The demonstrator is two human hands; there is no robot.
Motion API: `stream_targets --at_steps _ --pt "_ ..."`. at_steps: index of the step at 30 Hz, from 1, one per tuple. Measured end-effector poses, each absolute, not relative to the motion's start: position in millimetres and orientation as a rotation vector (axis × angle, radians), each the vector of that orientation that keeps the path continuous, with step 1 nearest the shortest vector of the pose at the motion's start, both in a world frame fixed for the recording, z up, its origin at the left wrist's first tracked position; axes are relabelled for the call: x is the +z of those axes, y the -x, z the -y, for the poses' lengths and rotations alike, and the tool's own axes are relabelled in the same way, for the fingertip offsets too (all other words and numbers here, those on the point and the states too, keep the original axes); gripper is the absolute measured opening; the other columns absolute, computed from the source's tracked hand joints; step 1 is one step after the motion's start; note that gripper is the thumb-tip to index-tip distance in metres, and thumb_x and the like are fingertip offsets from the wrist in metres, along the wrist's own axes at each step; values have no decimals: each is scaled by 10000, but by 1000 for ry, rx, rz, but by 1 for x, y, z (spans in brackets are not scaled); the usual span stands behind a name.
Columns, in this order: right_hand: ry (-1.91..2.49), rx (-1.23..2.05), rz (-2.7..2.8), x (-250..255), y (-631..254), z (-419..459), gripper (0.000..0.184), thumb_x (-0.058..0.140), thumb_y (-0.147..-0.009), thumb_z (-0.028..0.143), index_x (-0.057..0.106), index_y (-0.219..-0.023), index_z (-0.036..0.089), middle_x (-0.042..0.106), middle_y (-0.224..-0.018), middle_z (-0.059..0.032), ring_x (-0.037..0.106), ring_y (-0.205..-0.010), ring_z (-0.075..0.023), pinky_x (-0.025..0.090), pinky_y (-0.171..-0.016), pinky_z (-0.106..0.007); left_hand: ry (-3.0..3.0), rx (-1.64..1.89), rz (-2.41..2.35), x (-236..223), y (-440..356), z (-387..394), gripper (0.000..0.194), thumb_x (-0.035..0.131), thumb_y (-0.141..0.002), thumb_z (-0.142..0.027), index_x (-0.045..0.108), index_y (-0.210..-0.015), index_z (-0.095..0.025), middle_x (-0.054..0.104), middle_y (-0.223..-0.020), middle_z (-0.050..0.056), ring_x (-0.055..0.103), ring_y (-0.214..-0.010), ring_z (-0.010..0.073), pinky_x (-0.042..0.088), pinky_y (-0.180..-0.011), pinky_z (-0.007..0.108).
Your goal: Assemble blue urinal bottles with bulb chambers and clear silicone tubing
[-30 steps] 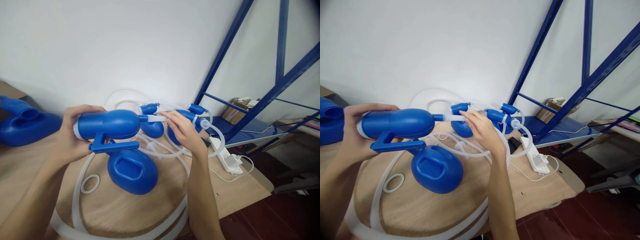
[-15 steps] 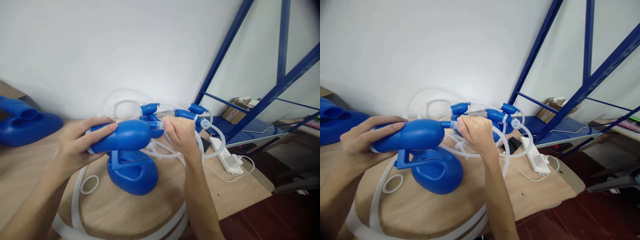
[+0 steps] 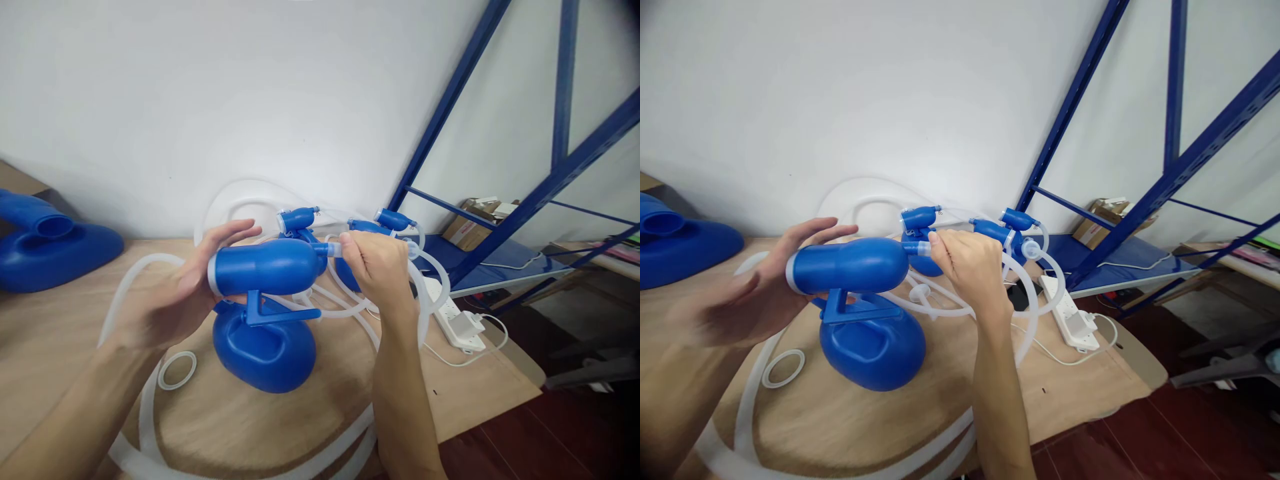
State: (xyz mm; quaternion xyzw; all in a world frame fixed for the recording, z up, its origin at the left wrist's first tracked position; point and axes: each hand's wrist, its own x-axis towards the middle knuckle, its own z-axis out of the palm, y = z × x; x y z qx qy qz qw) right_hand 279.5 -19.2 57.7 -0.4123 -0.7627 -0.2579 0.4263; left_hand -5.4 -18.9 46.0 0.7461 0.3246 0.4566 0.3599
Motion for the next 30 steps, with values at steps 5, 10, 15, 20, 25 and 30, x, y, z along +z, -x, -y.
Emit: stream_targets --at_steps 5,10,15,20,25,30 --pt "1050 -673 1949 53 -269 15 485 394 -1086 282 496 -616 216 542 -544 1 428 -526 -139 288 -580 -327 -1354 993 -956 53 -6 19 505 897 -711 -499 754 -1125 -247 777 -1221 79 762 -977 276 640 -700 278" --pt "924 -529 1937 53 -266 17 482 366 -1089 258 430 -612 229 472 -520 14 362 -487 -136 289 -569 -335 -1754 1239 -1068 49 -8 29 507 954 -617 -492 803 -1052 -280 800 -1159 42 744 -1064 311 642 -848 339" --pt "851 -530 1966 53 -266 22 456 381 -1082 228 415 -627 233 461 -521 19 394 -495 -140 300 -562 -336 -1808 1303 -1095 46 -12 40 454 908 -671 -567 803 -1010 -285 812 -1097 36 753 -1026 303 634 -839 342" --pt "808 -623 1982 51 -260 18 465 395 -1082 209 447 -621 226 480 -516 19 393 -490 -133 299 -552 -332 -1929 1349 -1184 51 -14 50 439 884 -683 -589 801 -997 -294 816 -1059 25 759 -974 291 628 -772 329" --pt "851 -659 2027 45 -256 9 493 381 -1085 218 464 -600 223 477 -499 18 387 -477 -131 285 -544 -331 -1904 1356 -1205 52 -21 52 408 860 -708 -589 791 -971 -284 817 -954 12 755 -826 259 628 -747 338" --pt "856 -537 1964 43 -258 7 544 349 -1106 283 507 -590 222 531 -513 -5 465 -485 -142 326 -558 -331 -1871 1346 -1124 49 -30 48 435 873 -696 -535 787 -1024 -263 811 -1066 42 756 -914 277 626 -840 363"
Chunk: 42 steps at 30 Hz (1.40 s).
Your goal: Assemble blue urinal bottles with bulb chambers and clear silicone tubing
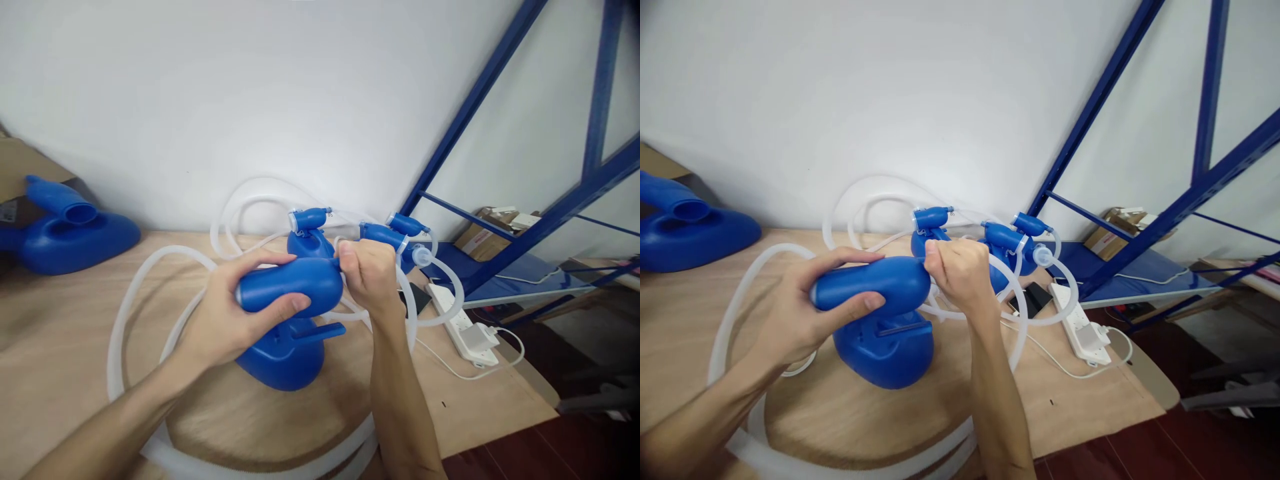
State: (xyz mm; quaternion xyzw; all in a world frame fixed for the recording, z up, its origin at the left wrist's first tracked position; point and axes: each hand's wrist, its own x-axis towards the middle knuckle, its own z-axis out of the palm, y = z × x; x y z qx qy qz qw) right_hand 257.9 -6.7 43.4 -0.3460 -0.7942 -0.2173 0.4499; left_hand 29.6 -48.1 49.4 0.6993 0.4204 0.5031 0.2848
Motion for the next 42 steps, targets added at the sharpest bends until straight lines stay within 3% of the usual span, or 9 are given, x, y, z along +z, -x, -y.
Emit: stream_targets --at_steps 4,7,11,14,22,28,32,36,42 --pt "916 -377 1938 47 -252 14 559 336 -1113 320 508 -591 218 523 -522 -4 486 -496 -140 332 -554 -329 -1842 1299 -1068 59 -20 40 437 894 -663 -513 808 -1009 -261 812 -1079 45 754 -976 288 631 -836 339" --pt "924 -199 1945 54 -247 22 499 325 -1116 338 614 -730 210 631 -648 -24 593 -614 -163 409 -620 -318 -1855 1279 -1087 66 -1 34 446 918 -645 -508 822 -1008 -267 811 -1076 42 751 -971 285 628 -766 294" --pt "921 -170 1917 63 -259 26 324 442 -1090 422 682 -1172 219 747 -1007 -72 693 -962 -242 484 -909 -401 -1775 1281 -1084 65 21 29 468 914 -688 -458 808 -1107 -278 801 -1043 33 735 -826 239 596 -635 254" --pt "947 -226 1928 64 -277 25 281 509 -1068 446 697 -1157 257 768 -1058 -61 690 -1031 -271 432 -1058 -495 -1690 1295 -1043 62 30 26 472 910 -704 -450 799 -1122 -262 792 -972 35 711 -732 216 579 -580 254" --pt "880 -29 1984 66 -291 26 216 580 -1056 388 745 -1125 267 790 -1072 -64 723 -980 -251 555 -906 -432 -1617 1209 -1020 66 29 24 511 915 -684 -492 779 -1098 -224 776 -862 31 693 -657 208 576 -558 269" --pt "749 54 2098 68 -271 33 163 619 -1044 287 776 -1060 243 776 -998 -50 726 -911 -201 589 -823 -355 -1835 1141 -1163 68 21 32 461 915 -685 -501 804 -1061 -259 793 -1148 40 728 -1033 289 612 -797 288" --pt "755 111 2049 68 -269 34 176 663 -1020 338 774 -1130 255 780 -1072 -57 736 -960 -205 614 -799 -337 -1749 1162 -1129 66 20 30 485 903 -697 -514 796 -1080 -236 791 -1145 64 740 -959 286 617 -734 300" --pt "818 64 2075 67 -277 34 284 719 -980 402 751 -1222 256 795 -1128 -66 746 -1002 -229 605 -855 -371 -1749 1191 -1092 66 20 30 461 916 -686 -498 804 -1056 -246 800 -1114 43 736 -921 255 591 -707 260" --pt "783 -10 2099 66 -274 33 281 561 -1075 385 768 -1100 195 787 -908 -54 696 -774 -174 530 -723 -321 -1818 1264 -1130 65 12 41 495 892 -695 -564 782 -1060 -248 798 -1145 47 735 -996 296 594 -776 317"
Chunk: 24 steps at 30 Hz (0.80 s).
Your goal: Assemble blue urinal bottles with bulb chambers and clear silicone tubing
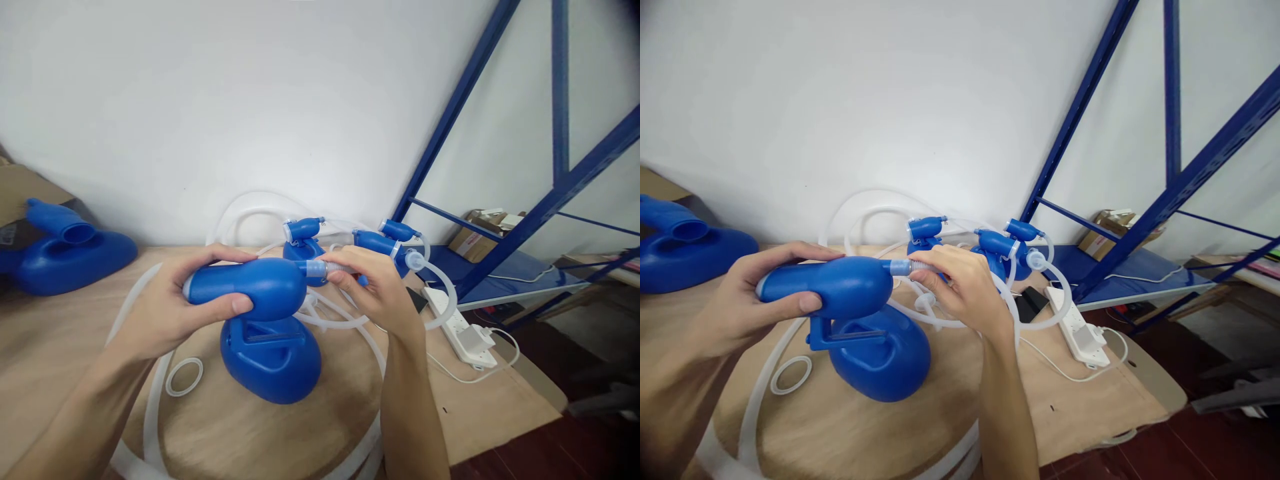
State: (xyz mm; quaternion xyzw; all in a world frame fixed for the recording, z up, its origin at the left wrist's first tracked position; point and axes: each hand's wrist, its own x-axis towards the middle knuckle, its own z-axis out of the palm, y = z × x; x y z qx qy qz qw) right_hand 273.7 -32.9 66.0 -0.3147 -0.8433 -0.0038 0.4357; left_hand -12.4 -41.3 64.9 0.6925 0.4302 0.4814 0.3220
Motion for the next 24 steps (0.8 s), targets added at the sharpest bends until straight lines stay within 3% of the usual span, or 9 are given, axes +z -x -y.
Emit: stream_targets --at_steps 4,11,18,22,24 --pt "687 -28 2047 66 -271 35 268 587 -1060 382 756 -1037 176 695 -741 -24 592 -638 -148 454 -620 -301 -2030 1345 -1051 58 14 43 427 892 -753 -489 765 -1102 -277 789 -1187 34 719 -1137 301 584 -952 360" --pt "643 -62 1998 66 -268 38 172 644 -1030 341 739 -1045 197 724 -757 -22 638 -656 -164 480 -642 -313 -2241 1433 -868 50 16 38 416 880 -799 -410 723 -1171 -310 781 -1206 14 738 -1123 284 622 -936 363" --pt "667 12 1994 70 -267 39 184 623 -1043 354 729 -1074 207 772 -962 -64 715 -899 -207 563 -809 -351 -2276 1476 -688 55 21 30 466 899 -787 -382 727 -1218 -337 772 -1228 16 718 -1157 294 599 -992 405" --pt "631 69 2094 70 -270 36 235 707 -992 332 729 -1209 245 757 -1249 -85 702 -1180 -238 570 -1012 -403 -2257 1471 -748 58 28 28 406 887 -805 -288 756 -1189 -301 790 -1194 14 740 -1094 257 605 -934 332" --pt "579 103 2082 68 -269 33 283 751 -960 285 726 -1242 274 780 -1228 -55 726 -1144 -225 580 -1011 -399 -2203 1462 -783 58 30 28 389 887 -806 -309 764 -1175 -310 794 -1186 -1 745 -1081 237 603 -906 287"
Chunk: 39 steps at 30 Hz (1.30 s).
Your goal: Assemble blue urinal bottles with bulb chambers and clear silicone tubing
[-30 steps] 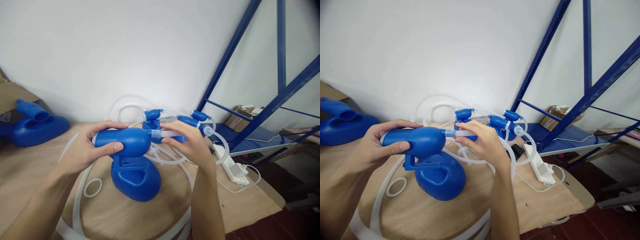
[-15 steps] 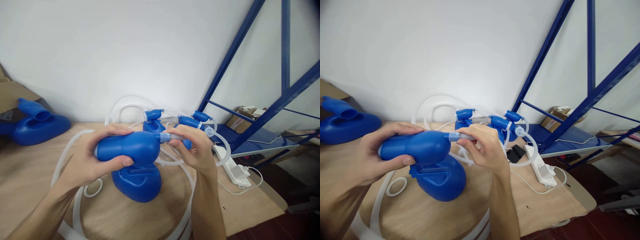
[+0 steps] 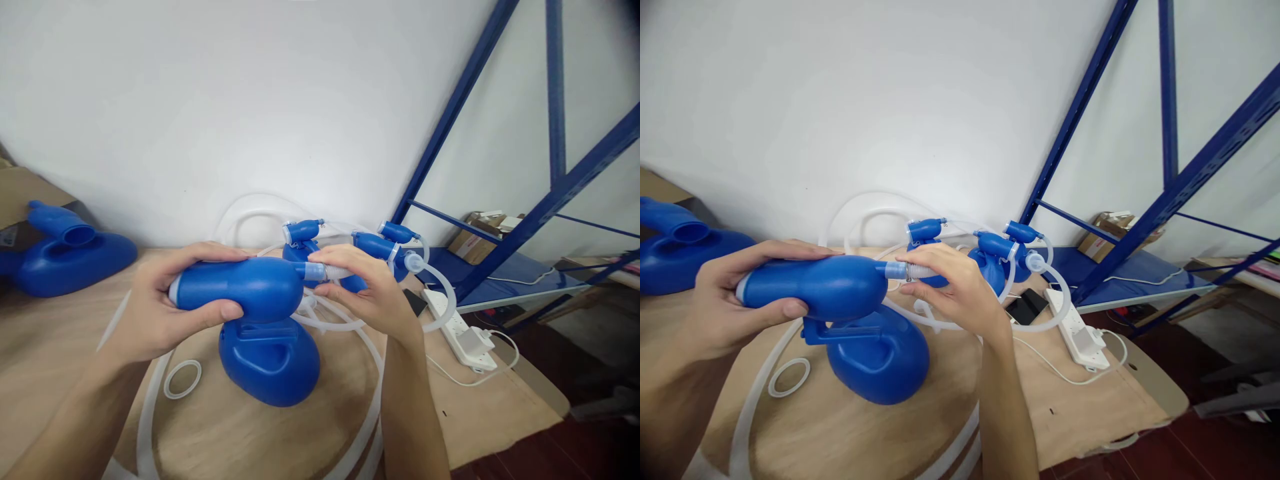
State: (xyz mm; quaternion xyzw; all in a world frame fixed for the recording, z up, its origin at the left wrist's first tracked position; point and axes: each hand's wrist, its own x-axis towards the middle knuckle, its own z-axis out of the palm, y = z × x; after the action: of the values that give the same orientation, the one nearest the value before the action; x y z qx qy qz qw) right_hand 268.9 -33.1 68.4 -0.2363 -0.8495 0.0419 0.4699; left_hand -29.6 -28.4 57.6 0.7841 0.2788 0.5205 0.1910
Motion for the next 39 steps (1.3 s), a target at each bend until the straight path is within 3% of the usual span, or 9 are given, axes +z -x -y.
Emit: stream_targets --at_steps 4,8,12,20,32,39 --pt "545 94 1979 66 -265 32 280 778 -927 183 761 -1189 280 823 -1080 -21 758 -924 -189 610 -872 -355 -2144 1428 -789 56 28 30 395 892 -800 -359 767 -1175 -349 788 -1199 -23 731 -1116 220 583 -946 258" --pt "549 96 1975 65 -265 34 275 790 -920 232 773 -1193 261 831 -1053 -38 768 -874 -200 613 -795 -340 -2126 1399 -816 56 27 29 405 902 -781 -385 775 -1164 -353 791 -1180 -15 734 -1090 230 584 -911 264" --pt "597 83 1970 63 -264 34 270 777 -937 276 779 -1206 260 840 -1010 -35 786 -840 -202 631 -790 -341 -2057 1361 -850 55 28 25 400 907 -763 -419 787 -1131 -317 796 -1168 13 735 -1081 255 584 -902 288" --pt "667 137 1848 64 -255 40 300 844 -856 207 820 -1149 269 844 -1039 -24 814 -901 -216 678 -792 -309 -2045 1366 -926 53 22 29 440 897 -723 -552 792 -1064 -294 807 -1129 15 746 -1042 266 601 -868 290" --pt "714 139 1903 68 -256 45 303 875 -842 288 827 -1140 263 848 -955 -22 799 -790 -208 654 -685 -298 -2136 1403 -950 56 29 26 369 864 -762 -536 799 -1063 -332 821 -1097 17 783 -981 302 660 -794 333" --pt "679 178 1843 66 -253 49 295 854 -866 278 822 -1158 268 847 -961 -29 798 -800 -221 662 -772 -353 -2145 1392 -886 56 30 30 403 861 -782 -539 790 -1106 -311 813 -1141 33 769 -1046 300 650 -873 347"
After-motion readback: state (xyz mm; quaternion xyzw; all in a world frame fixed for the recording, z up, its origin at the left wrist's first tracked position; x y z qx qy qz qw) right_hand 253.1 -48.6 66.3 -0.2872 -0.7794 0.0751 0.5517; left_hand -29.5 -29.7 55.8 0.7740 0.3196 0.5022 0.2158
